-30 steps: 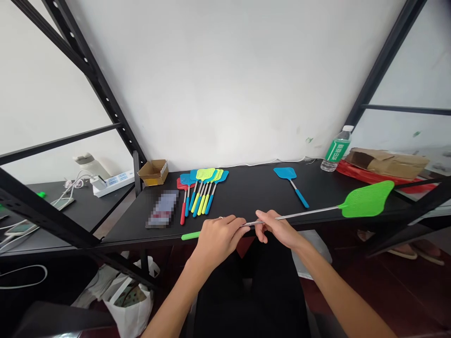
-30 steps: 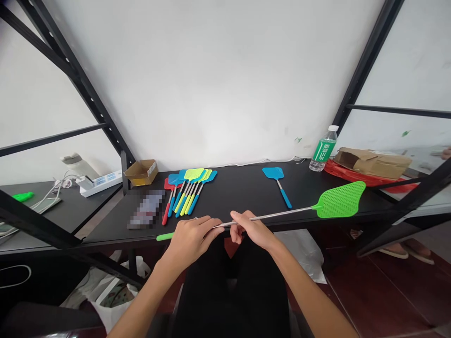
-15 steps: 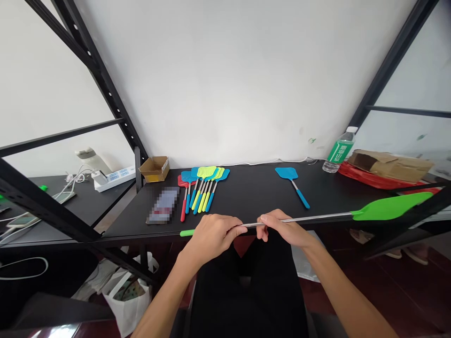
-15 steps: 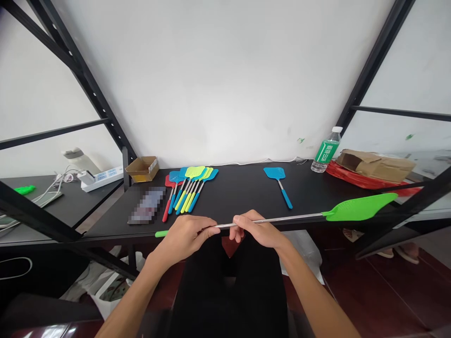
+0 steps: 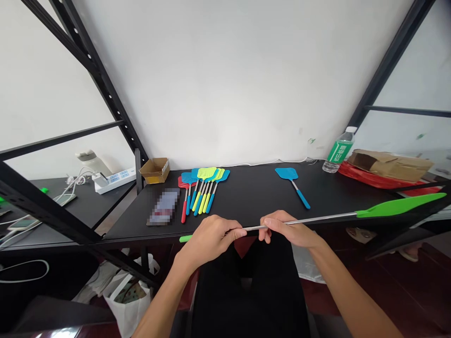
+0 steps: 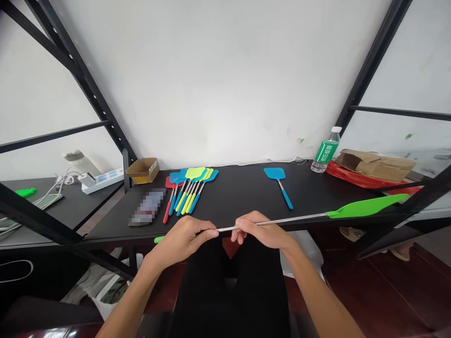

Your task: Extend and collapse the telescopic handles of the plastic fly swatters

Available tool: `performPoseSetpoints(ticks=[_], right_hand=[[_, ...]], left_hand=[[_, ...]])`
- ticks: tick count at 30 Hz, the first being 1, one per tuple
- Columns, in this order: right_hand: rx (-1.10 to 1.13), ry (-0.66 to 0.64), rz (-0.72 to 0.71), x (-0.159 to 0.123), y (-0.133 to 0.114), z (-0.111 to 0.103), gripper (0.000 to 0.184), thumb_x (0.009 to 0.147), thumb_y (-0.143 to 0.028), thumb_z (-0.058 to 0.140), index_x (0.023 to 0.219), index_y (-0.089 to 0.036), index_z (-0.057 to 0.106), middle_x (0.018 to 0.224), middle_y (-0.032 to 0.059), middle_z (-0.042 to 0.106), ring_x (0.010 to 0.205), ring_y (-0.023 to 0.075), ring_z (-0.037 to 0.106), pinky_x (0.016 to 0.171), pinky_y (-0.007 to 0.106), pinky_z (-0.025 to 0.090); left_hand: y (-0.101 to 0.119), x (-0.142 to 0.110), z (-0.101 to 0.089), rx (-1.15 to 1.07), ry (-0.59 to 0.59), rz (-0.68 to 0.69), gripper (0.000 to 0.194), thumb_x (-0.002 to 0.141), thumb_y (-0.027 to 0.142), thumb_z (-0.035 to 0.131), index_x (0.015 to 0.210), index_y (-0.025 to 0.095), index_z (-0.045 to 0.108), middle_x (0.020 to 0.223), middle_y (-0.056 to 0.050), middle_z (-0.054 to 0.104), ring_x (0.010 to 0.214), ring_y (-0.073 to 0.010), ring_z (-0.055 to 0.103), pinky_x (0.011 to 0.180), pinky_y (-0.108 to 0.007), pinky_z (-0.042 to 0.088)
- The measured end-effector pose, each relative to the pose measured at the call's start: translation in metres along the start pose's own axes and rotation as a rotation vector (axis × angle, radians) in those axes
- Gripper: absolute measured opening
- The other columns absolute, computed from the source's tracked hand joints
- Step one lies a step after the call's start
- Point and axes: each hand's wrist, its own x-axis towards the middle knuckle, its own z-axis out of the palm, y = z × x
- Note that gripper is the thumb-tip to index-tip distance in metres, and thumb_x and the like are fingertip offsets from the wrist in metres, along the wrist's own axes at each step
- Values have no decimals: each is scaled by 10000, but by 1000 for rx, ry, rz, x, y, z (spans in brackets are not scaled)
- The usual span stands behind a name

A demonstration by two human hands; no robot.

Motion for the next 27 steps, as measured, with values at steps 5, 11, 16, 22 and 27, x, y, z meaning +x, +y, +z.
performPoseSetpoints(ticks=[5, 11, 16, 22, 27], right_hand=[[-22, -11, 1, -2, -1, -2, 499, 1048, -433, 431, 855, -127, 774, 737, 69, 684, 716, 174, 623, 730, 315, 475], [-38, -13, -2, -3, -4, -3, 487, 1043, -441, 447, 860, -129, 774, 743, 71, 684, 722, 176, 630, 729, 311, 479], [-54, -17, -5, -4, -4, -6, 484, 1044, -437, 446, 868, -128, 774, 741, 72, 687, 723, 176, 632, 723, 308, 477], [-58, -16, -5, -6, -5, -8, 476, 1037, -442, 457, 876, -126, 774, 767, 78, 696, 732, 182, 646, 722, 310, 489], [-67, -13, -6, -7, -5, -11, 474, 1038, -438, 455, 886, -126, 778, 771, 80, 695, 739, 185, 650, 726, 312, 492]], left_hand=[[2, -1, -4, -60, -24, 1, 439, 1052, 431, 396, 861, 198, 715, 588, 33, 484, 545, -110, 391, 579, -249, 283], [0, -3, -7, -100, -36, 12, 475, 1051, 454, 386, 832, 179, 706, 587, 31, 486, 544, -103, 391, 581, -243, 292], [-2, -2, -7, -99, -45, 21, 472, 1048, 469, 392, 842, 178, 700, 599, 35, 486, 552, -99, 387, 583, -250, 288], [0, -3, -9, -94, -37, 23, 516, 1050, 492, 355, 858, 171, 711, 605, 25, 492, 545, -105, 370, 565, -258, 279], [1, -3, -11, -60, -36, 32, 512, 1055, 467, 349, 841, 167, 704, 610, 21, 495, 561, -106, 379, 568, -254, 287]])
